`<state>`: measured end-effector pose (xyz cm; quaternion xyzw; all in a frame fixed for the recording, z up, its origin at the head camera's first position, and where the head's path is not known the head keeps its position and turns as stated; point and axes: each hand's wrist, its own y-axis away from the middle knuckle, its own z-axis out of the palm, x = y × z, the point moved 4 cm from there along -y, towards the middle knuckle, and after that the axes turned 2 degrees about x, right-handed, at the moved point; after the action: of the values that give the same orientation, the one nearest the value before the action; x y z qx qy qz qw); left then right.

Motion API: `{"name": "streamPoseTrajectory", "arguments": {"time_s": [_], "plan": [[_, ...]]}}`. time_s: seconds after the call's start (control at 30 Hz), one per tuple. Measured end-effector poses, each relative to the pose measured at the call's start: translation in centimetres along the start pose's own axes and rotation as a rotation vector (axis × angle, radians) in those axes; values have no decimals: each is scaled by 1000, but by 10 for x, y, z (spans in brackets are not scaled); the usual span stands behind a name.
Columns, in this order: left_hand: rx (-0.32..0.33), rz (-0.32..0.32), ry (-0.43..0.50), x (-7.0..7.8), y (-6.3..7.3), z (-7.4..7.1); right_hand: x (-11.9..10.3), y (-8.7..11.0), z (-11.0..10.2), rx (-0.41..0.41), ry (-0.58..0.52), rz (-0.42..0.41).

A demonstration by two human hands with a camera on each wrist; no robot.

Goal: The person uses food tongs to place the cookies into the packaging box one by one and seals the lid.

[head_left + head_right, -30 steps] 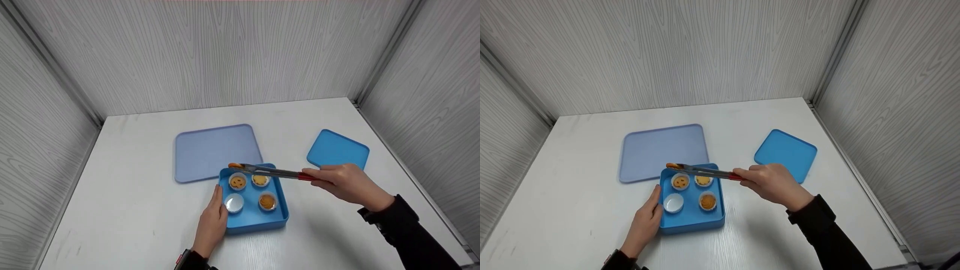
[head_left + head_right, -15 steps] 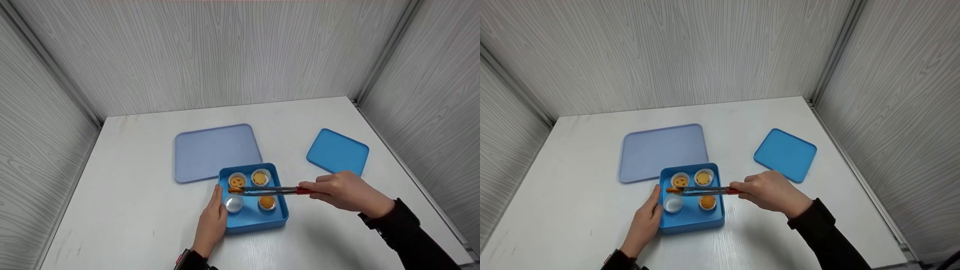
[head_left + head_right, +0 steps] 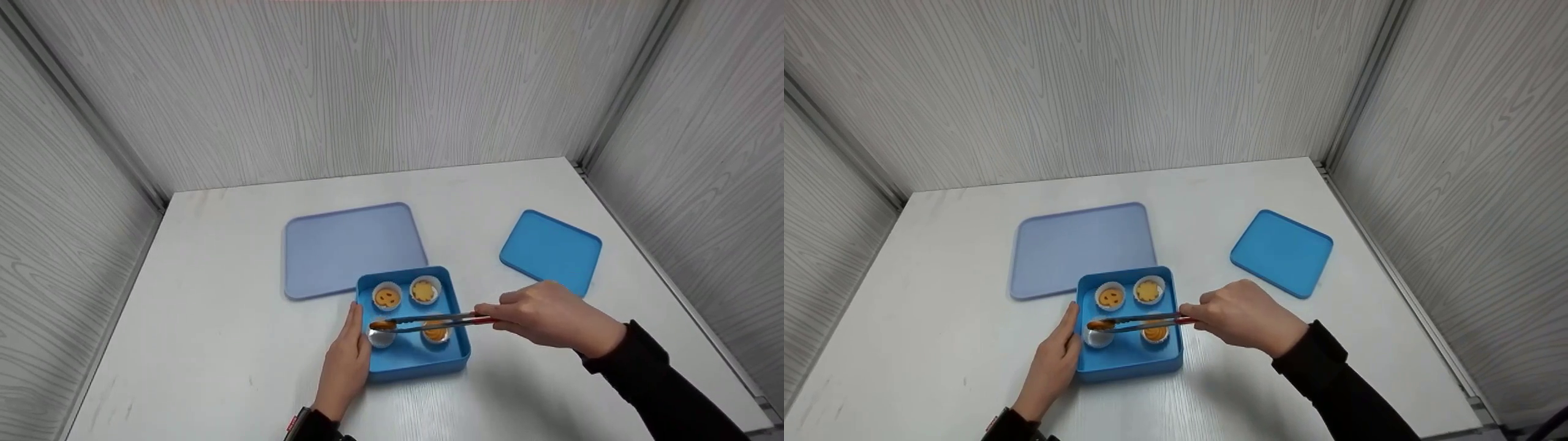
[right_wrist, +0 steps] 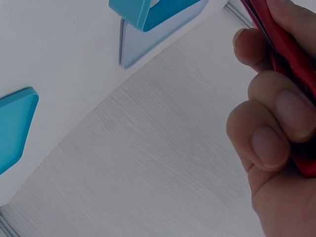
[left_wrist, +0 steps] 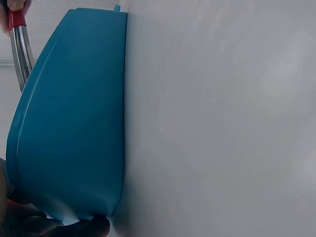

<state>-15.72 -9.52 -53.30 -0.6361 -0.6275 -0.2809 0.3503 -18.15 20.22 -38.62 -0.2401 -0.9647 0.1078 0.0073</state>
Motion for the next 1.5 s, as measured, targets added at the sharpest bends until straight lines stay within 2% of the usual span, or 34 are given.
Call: {"name": "streamPoseTrajectory", "arguments": {"time_s": [0.23,0.6,0.93,1.5], "plan": [[13,6,2,-1,0,1,-3,-6,0,-57,108,17],[5,9,21,-2,0,0,-8,-8,-7,-37,196,17],[12,27,16,-2,0,0,-7,-11,-7,-27,226,19],[-6,-1,18,-1,0,0,-6,-3,-18,24,214,6]]}}
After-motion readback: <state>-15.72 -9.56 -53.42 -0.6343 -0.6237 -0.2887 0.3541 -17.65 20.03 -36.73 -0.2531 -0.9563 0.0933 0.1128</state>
